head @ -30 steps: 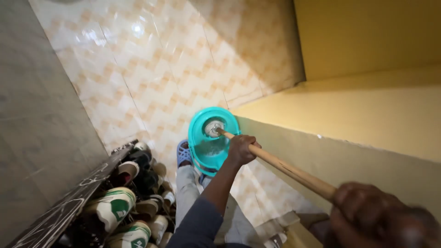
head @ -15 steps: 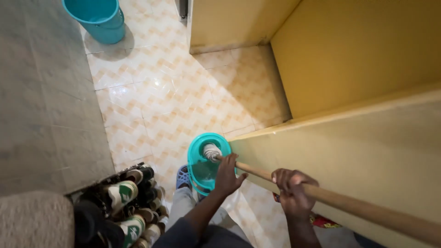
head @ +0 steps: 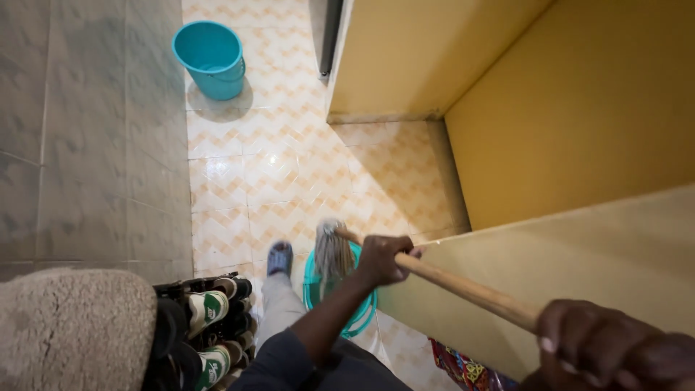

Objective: The recorder is using a mop and bucket to clean a tiled floor area.

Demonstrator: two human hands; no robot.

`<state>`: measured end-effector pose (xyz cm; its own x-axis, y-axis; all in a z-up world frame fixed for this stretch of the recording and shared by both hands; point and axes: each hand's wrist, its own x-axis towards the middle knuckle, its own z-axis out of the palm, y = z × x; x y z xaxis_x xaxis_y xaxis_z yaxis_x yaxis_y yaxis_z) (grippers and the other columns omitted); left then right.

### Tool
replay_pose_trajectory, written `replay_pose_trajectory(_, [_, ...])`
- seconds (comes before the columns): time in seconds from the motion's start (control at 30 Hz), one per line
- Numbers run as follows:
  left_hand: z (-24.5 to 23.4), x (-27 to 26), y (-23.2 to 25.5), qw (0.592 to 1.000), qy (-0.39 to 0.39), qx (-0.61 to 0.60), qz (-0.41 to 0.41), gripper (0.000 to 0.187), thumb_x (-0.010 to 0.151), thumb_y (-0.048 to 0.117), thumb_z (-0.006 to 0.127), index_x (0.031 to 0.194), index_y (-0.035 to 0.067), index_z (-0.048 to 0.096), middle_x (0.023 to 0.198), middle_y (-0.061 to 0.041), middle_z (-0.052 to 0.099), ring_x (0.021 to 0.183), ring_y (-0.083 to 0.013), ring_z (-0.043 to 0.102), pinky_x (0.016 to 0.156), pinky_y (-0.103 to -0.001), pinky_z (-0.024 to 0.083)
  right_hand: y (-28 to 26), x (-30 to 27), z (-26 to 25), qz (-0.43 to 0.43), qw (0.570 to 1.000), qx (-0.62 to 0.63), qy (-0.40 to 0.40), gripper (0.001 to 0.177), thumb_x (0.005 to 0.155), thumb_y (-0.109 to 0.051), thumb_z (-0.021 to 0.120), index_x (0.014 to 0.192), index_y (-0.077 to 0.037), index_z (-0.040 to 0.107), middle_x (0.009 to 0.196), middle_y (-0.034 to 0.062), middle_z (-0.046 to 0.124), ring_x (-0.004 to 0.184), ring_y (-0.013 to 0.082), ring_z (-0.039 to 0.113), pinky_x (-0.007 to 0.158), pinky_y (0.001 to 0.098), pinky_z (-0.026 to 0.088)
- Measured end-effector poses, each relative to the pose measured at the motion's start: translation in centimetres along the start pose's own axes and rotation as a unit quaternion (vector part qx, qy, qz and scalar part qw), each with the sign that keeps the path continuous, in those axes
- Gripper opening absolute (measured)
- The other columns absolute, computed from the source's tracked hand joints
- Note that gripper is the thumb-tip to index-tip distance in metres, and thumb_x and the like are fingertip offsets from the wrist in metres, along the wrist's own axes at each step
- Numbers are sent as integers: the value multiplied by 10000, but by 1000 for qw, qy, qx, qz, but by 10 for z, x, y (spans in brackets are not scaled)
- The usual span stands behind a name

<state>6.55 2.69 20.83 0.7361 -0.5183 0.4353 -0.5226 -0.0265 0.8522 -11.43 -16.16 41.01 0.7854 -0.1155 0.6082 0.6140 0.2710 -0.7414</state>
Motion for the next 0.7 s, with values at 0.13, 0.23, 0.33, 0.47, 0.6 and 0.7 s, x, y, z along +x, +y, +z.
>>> replay_pose_trajectory(0.13, [-41,52,-77,999,16,51,-2,318,901,302,778,677,118,646,584,-128,616,552,-339,638,533,-449,489,37,36,22,19,994,-82,76,164,1030,-229,484,913,-131,542,793,90,633,772,310,585,816,565,507])
replay_pose_trajectory(0.23, [-92,90,-145,997,28,70,-27,313,882,307,790,697,100,647,610,-116,640,595,-340,634,599,-452,499,86,75,31,75,970,-222,62,362,1137,-382,420,958,-112,581,814,122,619,807,323,614,933,575,527])
replay_pose_trajectory(0.33, [-136,117,-222,995,21,79,-55,318,857,333,807,707,95,659,634,-102,653,643,-331,635,680,-450,496,169,105,17,70,969,-202,125,435,1152,-412,397,914,-119,614,811,107,690,836,301,655,983,540,536])
replay_pose_trajectory(0.47, [-172,151,-295,991,18,95,-92,342,832,360,829,691,96,662,632,-92,639,678,-320,640,753,-457,476,259,140,3,104,968,-205,104,449,1189,-387,504,910,-53,613,855,166,697,926,335,701,1018,528,501])
replay_pose_trajectory(0.6, [-221,177,-354,977,64,159,-125,333,842,365,817,704,102,667,669,-49,653,739,-275,649,885,-492,435,308,210,31,140,958,-221,117,456,1163,-396,549,941,-5,624,943,208,704,1045,371,691,1101,571,502])
replay_pose_trajectory(0.7, [-250,187,-372,962,94,206,-156,346,829,389,820,699,104,671,700,-35,667,793,-268,652,931,-526,409,330,239,28,137,957,-212,144,433,1197,-367,548,959,-12,616,976,190,701,1049,343,679,1082,530,498])
